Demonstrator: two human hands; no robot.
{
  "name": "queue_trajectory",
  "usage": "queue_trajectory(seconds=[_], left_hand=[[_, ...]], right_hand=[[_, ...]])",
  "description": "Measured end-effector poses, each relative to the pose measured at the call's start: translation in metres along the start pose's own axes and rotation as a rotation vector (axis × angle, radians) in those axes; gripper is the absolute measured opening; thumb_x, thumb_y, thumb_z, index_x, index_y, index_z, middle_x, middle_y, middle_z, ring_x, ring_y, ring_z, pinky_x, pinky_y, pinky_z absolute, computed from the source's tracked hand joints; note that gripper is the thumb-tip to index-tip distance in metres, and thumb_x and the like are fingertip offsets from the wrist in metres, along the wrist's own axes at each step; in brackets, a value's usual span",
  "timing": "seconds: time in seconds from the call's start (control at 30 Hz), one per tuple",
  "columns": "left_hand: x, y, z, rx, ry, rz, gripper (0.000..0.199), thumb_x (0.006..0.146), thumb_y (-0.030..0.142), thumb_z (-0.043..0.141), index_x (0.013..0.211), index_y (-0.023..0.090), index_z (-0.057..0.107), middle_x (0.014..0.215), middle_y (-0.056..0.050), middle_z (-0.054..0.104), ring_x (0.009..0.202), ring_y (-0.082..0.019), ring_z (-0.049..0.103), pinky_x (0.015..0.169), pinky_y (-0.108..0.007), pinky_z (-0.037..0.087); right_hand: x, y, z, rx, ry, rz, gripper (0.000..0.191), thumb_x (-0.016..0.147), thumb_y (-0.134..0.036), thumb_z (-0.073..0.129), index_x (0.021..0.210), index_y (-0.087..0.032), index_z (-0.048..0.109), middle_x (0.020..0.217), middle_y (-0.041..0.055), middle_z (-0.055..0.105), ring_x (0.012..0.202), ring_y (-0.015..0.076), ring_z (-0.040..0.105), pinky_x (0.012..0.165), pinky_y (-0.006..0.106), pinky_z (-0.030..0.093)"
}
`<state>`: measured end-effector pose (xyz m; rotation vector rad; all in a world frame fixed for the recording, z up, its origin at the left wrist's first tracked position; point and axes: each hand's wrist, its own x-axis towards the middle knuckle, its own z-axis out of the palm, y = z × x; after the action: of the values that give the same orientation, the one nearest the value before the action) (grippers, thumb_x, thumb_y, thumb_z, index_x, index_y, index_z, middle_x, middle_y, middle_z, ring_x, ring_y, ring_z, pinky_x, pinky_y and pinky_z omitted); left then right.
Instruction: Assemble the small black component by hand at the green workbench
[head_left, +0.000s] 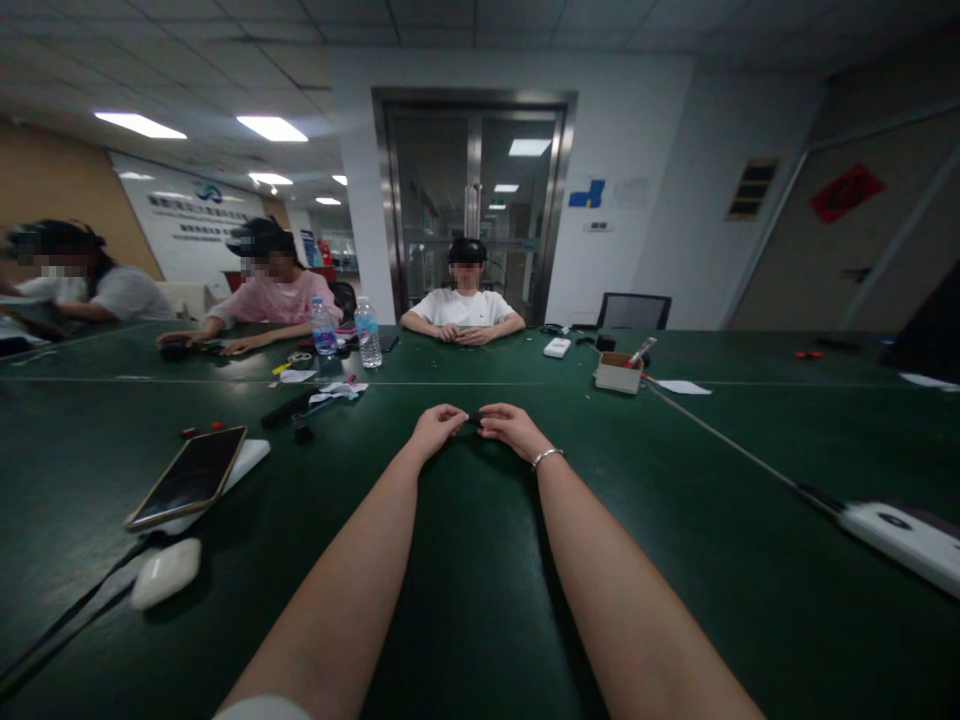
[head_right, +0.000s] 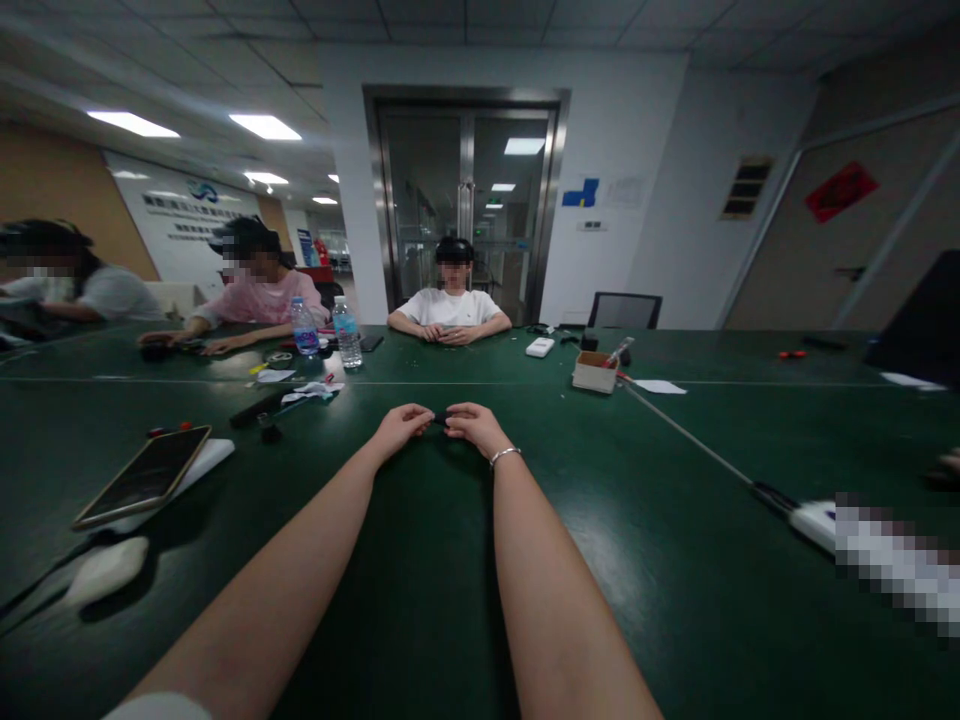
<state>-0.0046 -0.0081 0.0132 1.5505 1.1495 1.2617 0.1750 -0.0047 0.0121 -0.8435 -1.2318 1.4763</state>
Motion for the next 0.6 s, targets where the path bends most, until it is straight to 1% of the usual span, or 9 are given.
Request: queue_trajectory(seconds=[0.1,0.23,0.43,0.6], left_hand=[[0.0005,-0.0015,-0.0002,-0.030,-0.008,0.023,0.032,0.065,0.035,0.070,0.087,0.014,0.060,0.056,0.003,0.055,0.050,-0.009,0.051,0.052,-0.023,0.042],[0.0015,-0.0023,-0.0006,-0.050,-0.041,-0.011,0.028,0.069,0.038,0.065,0.078,0.012,0.059,0.058,0.001,0.057,0.050,-0.008,0.051,0.051,-0.022,0.041],[-0.0006,0.0042,-0.0002,-0.061,-0.041,-0.072,0.022,0.069,0.028,0.066,0.081,0.011,0.061,0.060,0.000,0.059,0.051,-0.008,0.052,0.054,-0.023,0.042],[0.0006,0.0024,-0.0002,-0.027,-0.039,-0.040,0.024,0.069,0.031,0.066,0.080,0.011,0.061,0.061,0.000,0.059,0.052,-0.008,0.051,0.056,-0.024,0.042]], right_hand=[[0.0006,0.0005,-0.0003,-0.003,-0.001,0.001,0.022,0.070,0.001,0.064,0.089,-0.012,0.063,0.074,0.0037,0.068,0.061,0.0115,0.067,0.060,0.020,0.057],[0.0007,0.0008,-0.0008,-0.008,-0.008,-0.009,0.023,0.069,0.000,0.065,0.090,-0.012,0.063,0.074,0.0039,0.067,0.061,0.0117,0.067,0.061,0.020,0.057],[0.0008,0.0005,-0.0010,-0.006,-0.003,-0.008,0.023,0.069,0.000,0.065,0.089,-0.011,0.063,0.075,0.0038,0.067,0.061,0.0111,0.066,0.060,0.020,0.057],[0.0000,-0.0006,0.0000,-0.002,-0.003,0.002,0.022,0.071,0.002,0.063,0.088,-0.011,0.062,0.073,0.0036,0.067,0.061,0.0114,0.067,0.060,0.019,0.057]])
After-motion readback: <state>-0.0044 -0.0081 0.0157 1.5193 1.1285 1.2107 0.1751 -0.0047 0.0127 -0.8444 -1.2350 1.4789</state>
